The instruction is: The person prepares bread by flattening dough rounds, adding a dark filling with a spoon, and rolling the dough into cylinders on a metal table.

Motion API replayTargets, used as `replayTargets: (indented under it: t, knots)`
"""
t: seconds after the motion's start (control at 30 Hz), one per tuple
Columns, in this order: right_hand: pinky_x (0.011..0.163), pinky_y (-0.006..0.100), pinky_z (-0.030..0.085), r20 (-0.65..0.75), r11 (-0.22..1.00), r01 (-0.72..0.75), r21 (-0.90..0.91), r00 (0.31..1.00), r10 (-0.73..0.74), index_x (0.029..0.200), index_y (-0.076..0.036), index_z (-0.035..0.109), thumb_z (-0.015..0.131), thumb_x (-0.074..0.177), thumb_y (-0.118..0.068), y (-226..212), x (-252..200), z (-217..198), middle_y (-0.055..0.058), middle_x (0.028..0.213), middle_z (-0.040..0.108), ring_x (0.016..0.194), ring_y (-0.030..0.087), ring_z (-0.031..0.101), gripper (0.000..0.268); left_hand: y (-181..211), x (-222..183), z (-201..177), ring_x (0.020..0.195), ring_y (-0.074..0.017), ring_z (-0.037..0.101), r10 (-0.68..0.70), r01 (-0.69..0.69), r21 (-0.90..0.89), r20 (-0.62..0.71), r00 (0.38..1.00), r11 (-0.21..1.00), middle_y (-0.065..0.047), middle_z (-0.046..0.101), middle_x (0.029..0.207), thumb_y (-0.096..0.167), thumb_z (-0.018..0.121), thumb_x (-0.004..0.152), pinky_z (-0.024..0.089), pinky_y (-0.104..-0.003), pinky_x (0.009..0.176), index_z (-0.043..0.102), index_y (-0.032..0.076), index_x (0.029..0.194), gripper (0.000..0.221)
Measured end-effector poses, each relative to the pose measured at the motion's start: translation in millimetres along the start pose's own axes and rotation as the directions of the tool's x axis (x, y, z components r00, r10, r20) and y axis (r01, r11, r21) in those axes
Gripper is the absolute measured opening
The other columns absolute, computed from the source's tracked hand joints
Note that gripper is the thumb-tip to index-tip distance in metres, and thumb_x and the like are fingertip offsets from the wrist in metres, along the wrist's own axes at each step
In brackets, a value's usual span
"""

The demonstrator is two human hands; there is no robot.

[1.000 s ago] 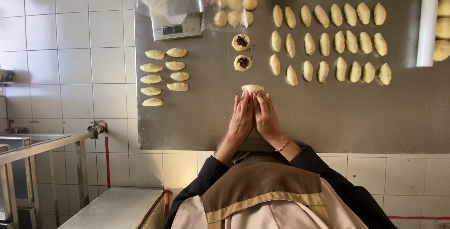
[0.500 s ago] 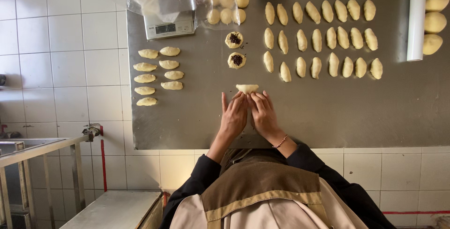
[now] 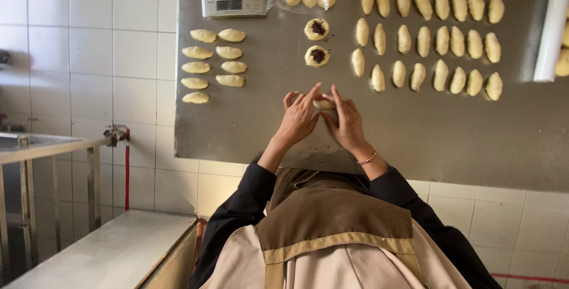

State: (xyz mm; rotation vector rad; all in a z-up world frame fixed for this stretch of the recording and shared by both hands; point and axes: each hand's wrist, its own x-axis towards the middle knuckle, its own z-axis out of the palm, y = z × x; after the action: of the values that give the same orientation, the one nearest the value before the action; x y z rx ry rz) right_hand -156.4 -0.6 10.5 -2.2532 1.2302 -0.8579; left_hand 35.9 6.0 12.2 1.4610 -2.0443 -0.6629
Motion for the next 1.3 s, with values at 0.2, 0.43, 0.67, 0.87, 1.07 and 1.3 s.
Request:
replayTargets:
  t: [0.2, 0.43, 0.67, 0.87, 1.07, 1.3]
  knots:
    - [0.086, 0.035, 0.061, 0.073, 0.996, -0.054, 0.077, 0.996, 0.049, 0.141, -0.005, 0.059, 0.084, 0.084, -0.012, -11, 13, -10, 0.011, 0.112, 0.073, 0.097, 0.023, 0.071, 0.062, 3, 9, -29, 0.113, -0.0239, 0.064, -0.039, 0.052, -0.095, 0.134, 0.990, 0.994, -0.005, 0.070, 0.109, 0.020, 0.073, 0.092, 0.028, -0.053, 0.115, 0.052, 0.012, 0.141, 0.053]
    - [0.074, 0.028, 0.061, 0.069, 0.966, 0.102, 0.237, 0.990, -0.122, 0.111, -0.005, 0.066, 0.082, 0.091, -0.010, -98, 86, 58, 0.008, 0.107, 0.070, 0.087, 0.019, 0.072, 0.027, -65, -67, -108, 0.114, -0.0276, 0.062, -0.090, 0.006, -0.209, -0.398, 0.913, 0.978, -0.011, 0.063, 0.120, 0.010, 0.081, 0.079, 0.055, -0.040, 0.095, 0.069, 0.009, 0.112, 0.035]
    - [0.088, 0.038, 0.055, 0.056, 0.975, 0.205, 0.087, 0.976, -0.210, 0.111, -0.009, 0.074, 0.083, 0.090, -0.015, -143, 138, 153, 0.005, 0.105, 0.066, 0.097, 0.024, 0.062, 0.024, -124, -84, -162, 0.118, -0.0246, 0.063, 0.018, 0.106, 0.328, -0.356, 0.934, 0.939, -0.003, 0.065, 0.119, 0.009, 0.072, 0.093, 0.043, -0.045, 0.115, 0.068, 0.013, 0.125, 0.032]
    - [0.091, 0.041, 0.051, -0.250, 0.985, 0.007, -0.171, 0.967, -0.050, 0.114, -0.005, 0.071, 0.074, 0.097, -0.012, -64, 136, 73, 0.009, 0.113, 0.060, 0.105, 0.027, 0.057, 0.019, -87, -51, -155, 0.111, -0.0314, 0.058, -0.027, 0.207, 0.391, -0.417, 0.908, 0.897, -0.014, 0.060, 0.118, 0.018, 0.069, 0.091, 0.040, -0.050, 0.102, 0.065, 0.006, 0.124, 0.035]
    - [0.087, 0.043, 0.050, -0.138, 0.934, -0.201, -0.295, 0.976, 0.167, 0.112, 0.003, 0.071, 0.065, 0.101, -0.001, 18, 141, 24, 0.015, 0.106, 0.062, 0.100, 0.032, 0.060, 0.013, -57, 86, -58, 0.113, -0.0401, 0.057, 0.007, -0.034, -0.094, -0.279, 0.960, 0.995, -0.021, 0.059, 0.125, 0.008, 0.064, 0.096, 0.048, -0.047, 0.098, 0.057, -0.003, 0.131, 0.038]
    - [0.078, 0.040, 0.054, -0.037, 0.937, -0.347, -0.023, 0.937, 0.346, 0.098, 0.003, 0.071, 0.068, 0.094, -0.002, 40, 151, 12, 0.015, 0.103, 0.066, 0.086, 0.029, 0.068, 0.007, -61, 131, -26, 0.099, -0.0383, 0.062, -0.102, 0.059, -0.203, -0.209, 0.973, 0.977, -0.015, 0.065, 0.106, 0.006, 0.069, 0.092, 0.051, -0.049, 0.088, 0.069, 0.002, 0.100, 0.009]
